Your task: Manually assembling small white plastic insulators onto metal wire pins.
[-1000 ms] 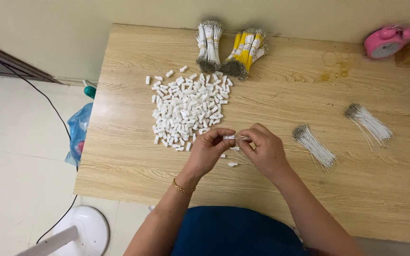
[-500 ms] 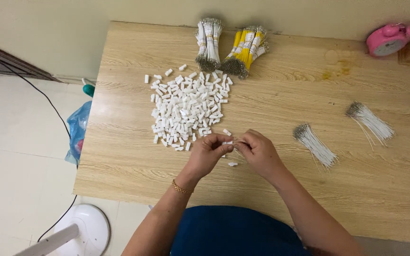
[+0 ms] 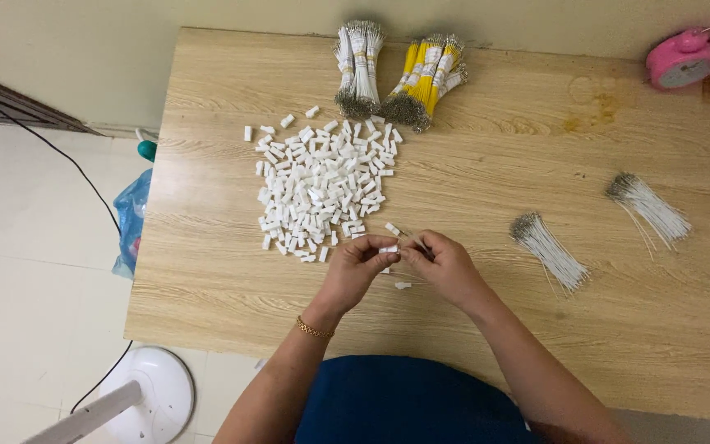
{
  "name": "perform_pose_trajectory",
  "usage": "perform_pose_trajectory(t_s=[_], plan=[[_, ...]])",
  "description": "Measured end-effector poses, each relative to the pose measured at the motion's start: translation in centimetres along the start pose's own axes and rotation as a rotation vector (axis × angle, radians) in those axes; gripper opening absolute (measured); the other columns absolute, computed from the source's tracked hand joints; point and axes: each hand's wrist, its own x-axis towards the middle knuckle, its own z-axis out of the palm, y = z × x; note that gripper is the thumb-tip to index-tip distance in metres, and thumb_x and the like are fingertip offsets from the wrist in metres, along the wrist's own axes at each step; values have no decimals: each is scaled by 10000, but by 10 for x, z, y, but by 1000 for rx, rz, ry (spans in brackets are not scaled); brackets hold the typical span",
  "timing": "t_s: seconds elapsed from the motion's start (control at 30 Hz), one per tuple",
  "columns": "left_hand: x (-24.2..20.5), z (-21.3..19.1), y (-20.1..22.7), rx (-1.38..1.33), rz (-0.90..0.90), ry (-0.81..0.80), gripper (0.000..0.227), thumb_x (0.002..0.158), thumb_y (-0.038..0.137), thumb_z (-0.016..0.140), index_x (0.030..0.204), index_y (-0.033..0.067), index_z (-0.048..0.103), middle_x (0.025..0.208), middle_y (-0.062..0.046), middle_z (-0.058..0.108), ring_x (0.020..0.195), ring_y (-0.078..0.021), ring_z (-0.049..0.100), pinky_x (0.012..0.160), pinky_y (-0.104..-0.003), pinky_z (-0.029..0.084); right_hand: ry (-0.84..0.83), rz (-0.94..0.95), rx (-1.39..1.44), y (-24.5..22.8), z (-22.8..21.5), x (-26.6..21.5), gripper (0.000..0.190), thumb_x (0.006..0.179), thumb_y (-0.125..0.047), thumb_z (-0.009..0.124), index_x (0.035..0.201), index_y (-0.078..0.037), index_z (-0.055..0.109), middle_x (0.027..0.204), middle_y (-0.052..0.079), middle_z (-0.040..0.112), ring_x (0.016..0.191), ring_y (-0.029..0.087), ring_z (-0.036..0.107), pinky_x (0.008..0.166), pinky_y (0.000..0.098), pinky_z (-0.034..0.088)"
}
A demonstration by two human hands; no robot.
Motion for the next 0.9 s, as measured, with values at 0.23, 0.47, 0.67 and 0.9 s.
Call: perform_pose_trajectory(t_s=[0.23,0.47,0.67,0.9], plan=[[1,2,13,-25,-8,-27,179,927,17,715,1104,5,729,1016,-38,762,922,-97,712,830,-245,619,-2,14,-155,-30,-10,-3,182,968,-227,673,1011,-52,697,859,37,699,745,128,634,660,304,519],[-2,0,2,29,11,-16,150,917,10,740,1066,-6,737,951,-55,765,860,-102,713,794,-254,622,60,-276,-323,-15,-2,-4,138,945,-172,681,936,-36,663,828,84,645,738,227,635,657,361,502],[-12,-1,-5,108,-9,-12,160,920,27,742,1077,-3,747,921,-44,763,833,-88,693,754,-249,599,20,-161,-362,21,8,0,150,916,-183,721,893,-41,677,808,91,651,729,238,650,669,370,511],[-12,-1,-19,629,113,146,276,847,124,791,1114,78,740,1107,-76,682,720,-173,706,683,-310,597,41,-222,-488,75,24,13,140,915,-99,662,1040,-62,714,994,102,673,933,257,648,822,404,536]])
